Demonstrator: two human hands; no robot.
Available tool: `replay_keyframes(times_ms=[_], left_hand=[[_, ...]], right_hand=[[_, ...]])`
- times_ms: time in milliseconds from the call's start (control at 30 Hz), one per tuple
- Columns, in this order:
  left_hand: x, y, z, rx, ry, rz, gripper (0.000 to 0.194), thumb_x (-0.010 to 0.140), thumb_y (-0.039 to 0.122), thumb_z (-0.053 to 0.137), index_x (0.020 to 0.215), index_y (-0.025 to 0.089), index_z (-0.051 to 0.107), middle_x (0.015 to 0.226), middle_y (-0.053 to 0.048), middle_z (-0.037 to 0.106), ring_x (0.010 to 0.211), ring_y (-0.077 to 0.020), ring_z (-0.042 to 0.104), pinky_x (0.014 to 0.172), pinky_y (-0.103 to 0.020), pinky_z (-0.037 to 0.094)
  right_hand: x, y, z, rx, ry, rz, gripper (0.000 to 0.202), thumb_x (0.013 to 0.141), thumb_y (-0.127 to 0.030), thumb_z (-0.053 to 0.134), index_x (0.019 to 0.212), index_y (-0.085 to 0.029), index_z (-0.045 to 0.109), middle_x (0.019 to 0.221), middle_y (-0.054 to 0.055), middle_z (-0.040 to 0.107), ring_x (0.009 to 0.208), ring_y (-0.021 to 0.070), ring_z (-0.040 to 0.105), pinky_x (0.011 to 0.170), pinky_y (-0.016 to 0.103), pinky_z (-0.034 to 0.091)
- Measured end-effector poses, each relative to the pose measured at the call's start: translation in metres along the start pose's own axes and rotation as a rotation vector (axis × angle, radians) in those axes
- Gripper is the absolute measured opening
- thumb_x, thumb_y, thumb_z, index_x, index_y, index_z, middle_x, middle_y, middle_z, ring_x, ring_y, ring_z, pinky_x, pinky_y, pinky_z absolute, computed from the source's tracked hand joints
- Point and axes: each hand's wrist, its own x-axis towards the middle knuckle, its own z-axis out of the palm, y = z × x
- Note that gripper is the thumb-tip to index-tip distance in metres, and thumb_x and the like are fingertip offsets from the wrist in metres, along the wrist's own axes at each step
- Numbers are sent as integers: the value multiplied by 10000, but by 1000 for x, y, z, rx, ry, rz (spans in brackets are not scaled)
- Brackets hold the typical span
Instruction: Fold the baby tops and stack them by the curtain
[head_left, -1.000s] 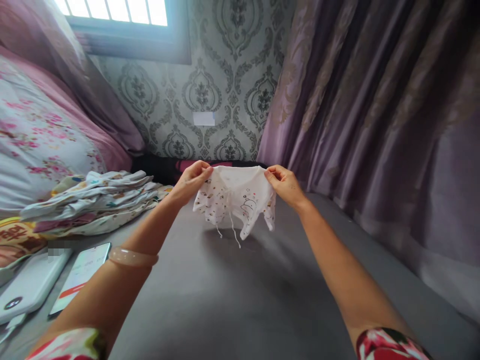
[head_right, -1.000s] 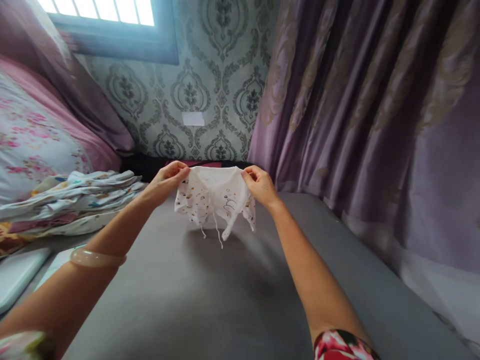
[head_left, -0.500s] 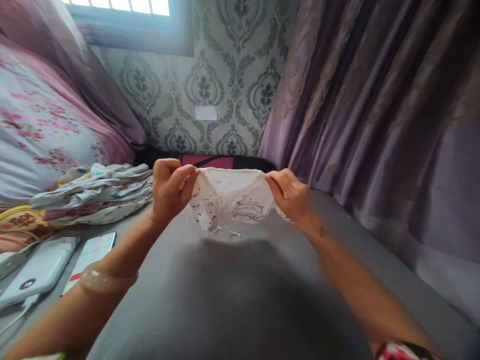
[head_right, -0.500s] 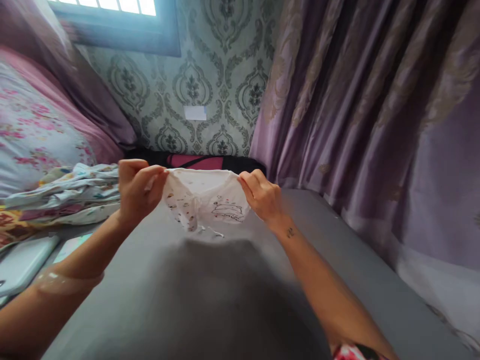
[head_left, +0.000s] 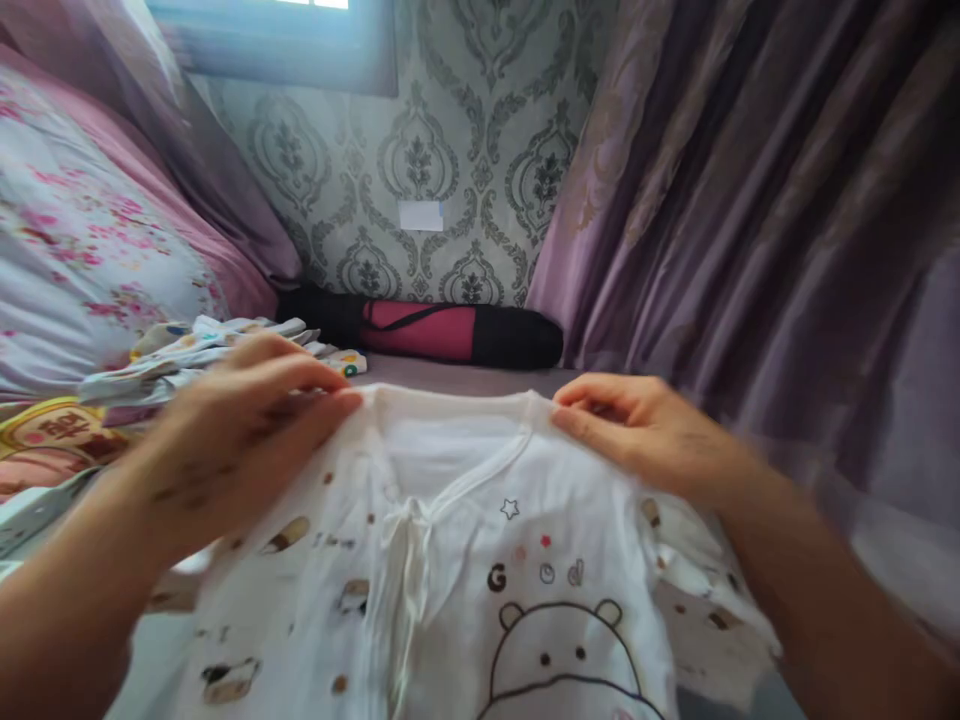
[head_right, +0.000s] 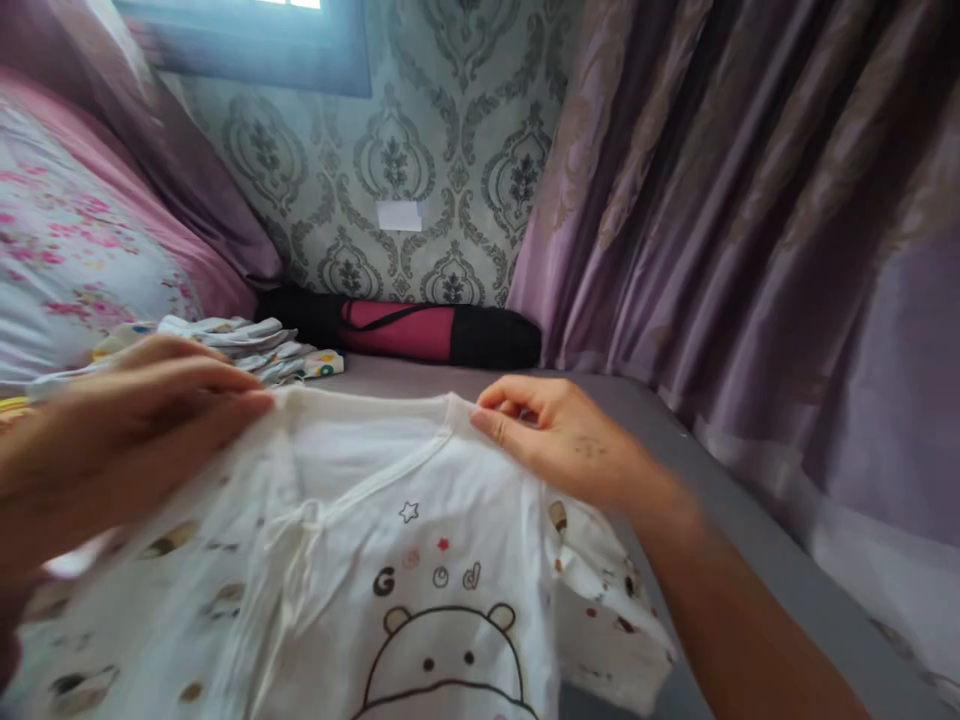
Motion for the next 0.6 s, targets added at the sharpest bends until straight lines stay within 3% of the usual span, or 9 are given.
replay_keyframes(times_ms=[67,133,233,300,400,600], left_hand=[[67,49,44,9,-308,-95,333,857,521,524,874,248,712,906,-16,594,784,-164,592,675,-307,504],[88,70,89,-67,-507,-183,386,841,523,498,773,204,703,801,-32,580,697,-156,568,623,-289,478],[59,56,148,-92,-610,-281,360,859,448,460,784,172,679,795,-52,575,717,-170,564,664,-296,470],[34,35,177,-75,-594,-211,345,897,403,422,813,166,658,831,-71,571,759,-184,555,707,-309,463],[20,15,201,-2,-533,-50,350,964,365,338,884,174,619,888,-89,574,823,-207,537,769,-337,445],[36,4,220,183,-528,116,355,1014,330,256,917,182,564,913,-97,576,848,-228,523,813,-364,428]], right_hand=[[10,41,24,2,-149,120,292,917,-429,549,916,-184,709,707,-7,655,574,101,554,473,201,377],[16,87,56,-39,-215,225,254,900,-374,556,882,-174,710,700,-5,652,600,108,555,509,209,371],[16,146,101,-176,-228,328,208,890,-299,547,851,-164,701,695,3,650,649,126,565,578,228,372],[12,170,122,-255,-220,289,223,930,-298,504,895,-173,686,790,19,677,740,143,595,648,237,388],[8,187,137,-419,-209,205,260,999,-315,413,1001,-198,645,960,45,679,888,165,623,729,246,399],[19,204,144,-749,-288,184,320,1044,-360,278,1108,-237,567,1081,51,651,871,190,666,662,263,408]])
